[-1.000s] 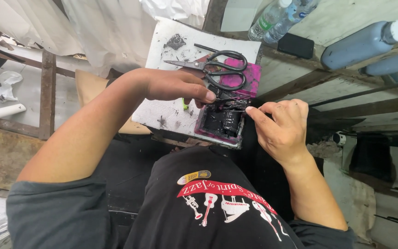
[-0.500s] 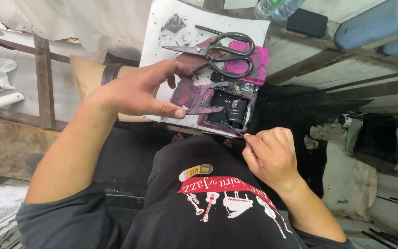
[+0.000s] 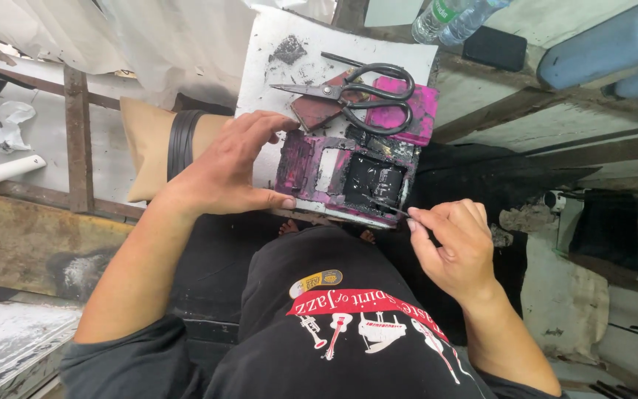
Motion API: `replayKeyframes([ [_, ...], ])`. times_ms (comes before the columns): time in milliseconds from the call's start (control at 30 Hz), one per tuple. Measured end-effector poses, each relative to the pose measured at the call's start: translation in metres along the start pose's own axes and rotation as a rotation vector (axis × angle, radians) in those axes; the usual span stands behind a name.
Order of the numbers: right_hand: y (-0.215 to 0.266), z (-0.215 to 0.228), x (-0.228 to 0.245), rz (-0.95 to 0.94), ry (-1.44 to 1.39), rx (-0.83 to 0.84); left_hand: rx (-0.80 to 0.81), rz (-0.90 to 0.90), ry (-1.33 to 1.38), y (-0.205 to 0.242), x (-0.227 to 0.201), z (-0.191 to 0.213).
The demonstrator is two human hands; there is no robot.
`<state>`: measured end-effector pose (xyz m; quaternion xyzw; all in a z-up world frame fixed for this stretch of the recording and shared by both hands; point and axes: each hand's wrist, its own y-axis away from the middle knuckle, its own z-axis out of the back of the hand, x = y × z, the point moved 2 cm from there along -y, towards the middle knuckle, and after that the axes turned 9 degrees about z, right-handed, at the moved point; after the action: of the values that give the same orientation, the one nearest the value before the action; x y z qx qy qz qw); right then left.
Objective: The person scrapes excess black ink from a small rectangular tray using a small tool. They then pour black ink from a large plastic bottle into the tray, followed by adding a small amount of water from a plastic bottle. The person continues to scrape and mix the ink in the tray.
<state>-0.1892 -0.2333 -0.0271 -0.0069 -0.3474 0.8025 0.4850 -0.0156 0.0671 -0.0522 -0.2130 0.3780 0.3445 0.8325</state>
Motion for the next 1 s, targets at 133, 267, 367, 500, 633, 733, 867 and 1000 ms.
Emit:
replayKeyframes([
  [133, -0.006, -0.003, -0.011, 0.003, -0.001, 0.000, -0.061, 0.010, -0.056, 0.007, 0.008, 0.012],
  [267, -0.010, -0.008, -0.019, -0.065, -0.107, 0.002, -0.076, 0.080, -0.124, 0.012, 0.013, 0.023],
  [367, -0.018, -0.008, -0.022, -0.097, -0.143, -0.006, -0.088, 0.099, -0.158, 0.012, 0.019, 0.024],
  [500, -0.022, -0.007, -0.032, -0.101, -0.154, -0.030, -0.108, 0.132, -0.187, 0.007, 0.021, 0.028],
  [633, -0.027, -0.011, -0.034, -0.102, -0.180, -0.039, -0.128, 0.142, -0.209, 0.002, 0.028, 0.029],
  [733, -0.029, -0.013, -0.038, -0.139, -0.195, -0.034, -0.108, 0.180, -0.195, -0.002, 0.034, 0.026],
  [867, -0.029, -0.017, -0.050, -0.173, -0.233, -0.029, -0.095, 0.194, -0.194, -0.004, 0.046, 0.021],
  [1000, -0.028, -0.018, -0.060, -0.254, -0.270, -0.037, -0.110, 0.168, -0.230, -0.005, 0.047, 0.019],
])
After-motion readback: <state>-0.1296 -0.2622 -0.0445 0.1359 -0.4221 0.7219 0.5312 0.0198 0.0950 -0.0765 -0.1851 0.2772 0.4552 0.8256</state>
